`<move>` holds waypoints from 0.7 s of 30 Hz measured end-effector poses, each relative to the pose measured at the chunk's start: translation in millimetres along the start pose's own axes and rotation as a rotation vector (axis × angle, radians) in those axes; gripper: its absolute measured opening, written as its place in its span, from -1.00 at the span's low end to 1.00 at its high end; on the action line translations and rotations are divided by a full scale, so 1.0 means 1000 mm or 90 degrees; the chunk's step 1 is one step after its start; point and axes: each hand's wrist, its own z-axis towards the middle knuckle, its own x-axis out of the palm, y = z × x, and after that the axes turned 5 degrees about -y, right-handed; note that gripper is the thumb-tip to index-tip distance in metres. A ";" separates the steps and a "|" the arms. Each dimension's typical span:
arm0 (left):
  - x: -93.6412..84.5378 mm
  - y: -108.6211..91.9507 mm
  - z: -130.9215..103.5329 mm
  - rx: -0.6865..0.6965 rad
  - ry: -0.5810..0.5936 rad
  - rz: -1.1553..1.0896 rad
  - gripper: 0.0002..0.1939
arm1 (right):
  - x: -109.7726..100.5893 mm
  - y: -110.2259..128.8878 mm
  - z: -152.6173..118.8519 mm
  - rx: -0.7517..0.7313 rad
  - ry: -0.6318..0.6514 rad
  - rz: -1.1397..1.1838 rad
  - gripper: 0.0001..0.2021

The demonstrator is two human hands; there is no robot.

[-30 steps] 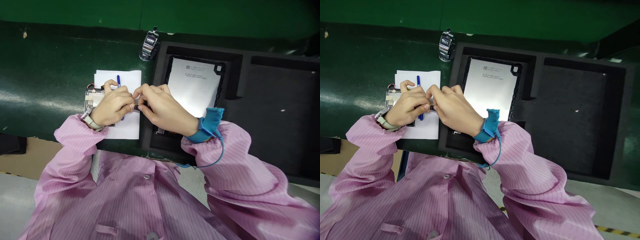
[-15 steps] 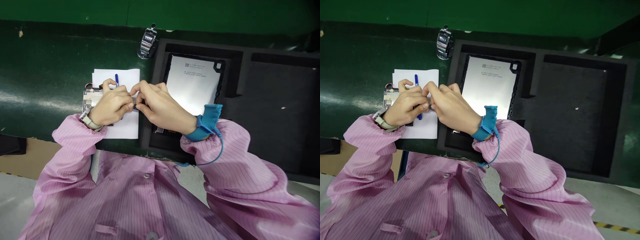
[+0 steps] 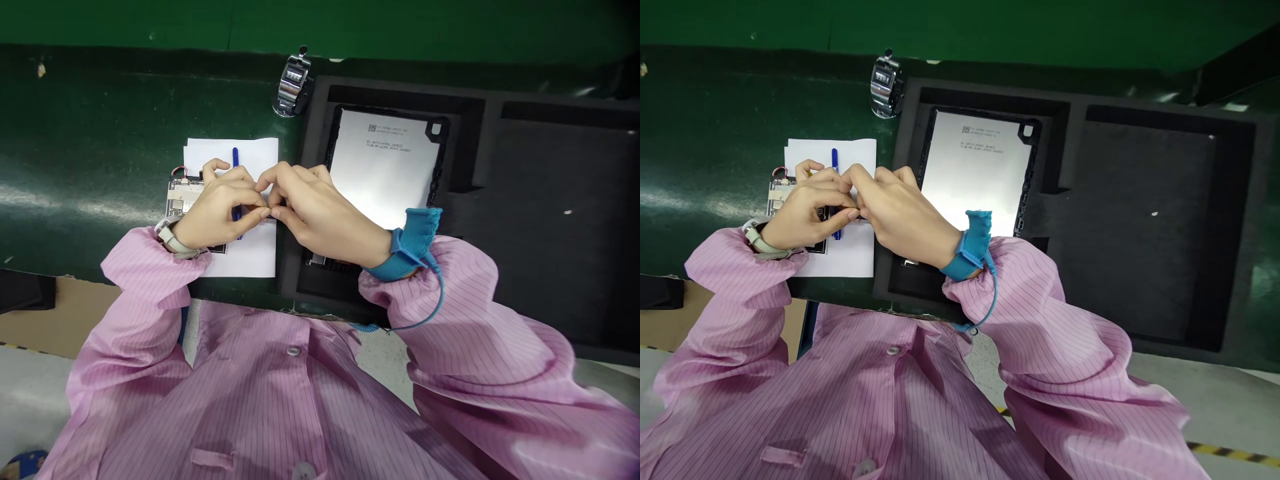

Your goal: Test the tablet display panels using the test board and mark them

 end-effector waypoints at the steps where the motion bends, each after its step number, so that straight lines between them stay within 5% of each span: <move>1: 0.000 -0.001 0.000 -0.005 -0.001 -0.004 -0.65 | 0.000 0.000 0.000 -0.004 0.003 0.001 -0.72; 5: 0.003 -0.003 0.001 -0.030 -0.009 0.004 -0.68 | -0.005 0.005 -0.002 -0.007 0.002 0.006 -0.62; 10: -0.005 -0.003 0.000 -0.009 -0.054 0.028 -0.64 | -0.037 0.017 -0.037 0.044 -0.111 -0.061 -0.59; 12: -0.012 -0.009 -0.006 -0.016 -0.149 0.062 -0.62 | -0.048 0.016 -0.065 0.117 -0.178 -0.095 -0.58; 16: -0.007 -0.046 -0.031 -0.011 -0.547 0.113 -0.74 | -0.045 -0.001 -0.122 0.387 -0.308 -0.195 -0.52; 17: 0.001 -0.060 -0.038 0.015 -0.547 0.082 -0.78 | -0.039 -0.006 -0.131 0.438 -0.316 -0.214 -0.49; 19: 0.024 -0.087 -0.048 0.041 -0.331 0.015 -0.83 | -0.026 -0.013 -0.142 0.488 -0.314 -0.230 -0.47; 21: 0.048 -0.109 -0.055 0.030 -0.173 0.103 -0.75 | -0.014 -0.016 -0.142 0.493 -0.310 -0.238 -0.46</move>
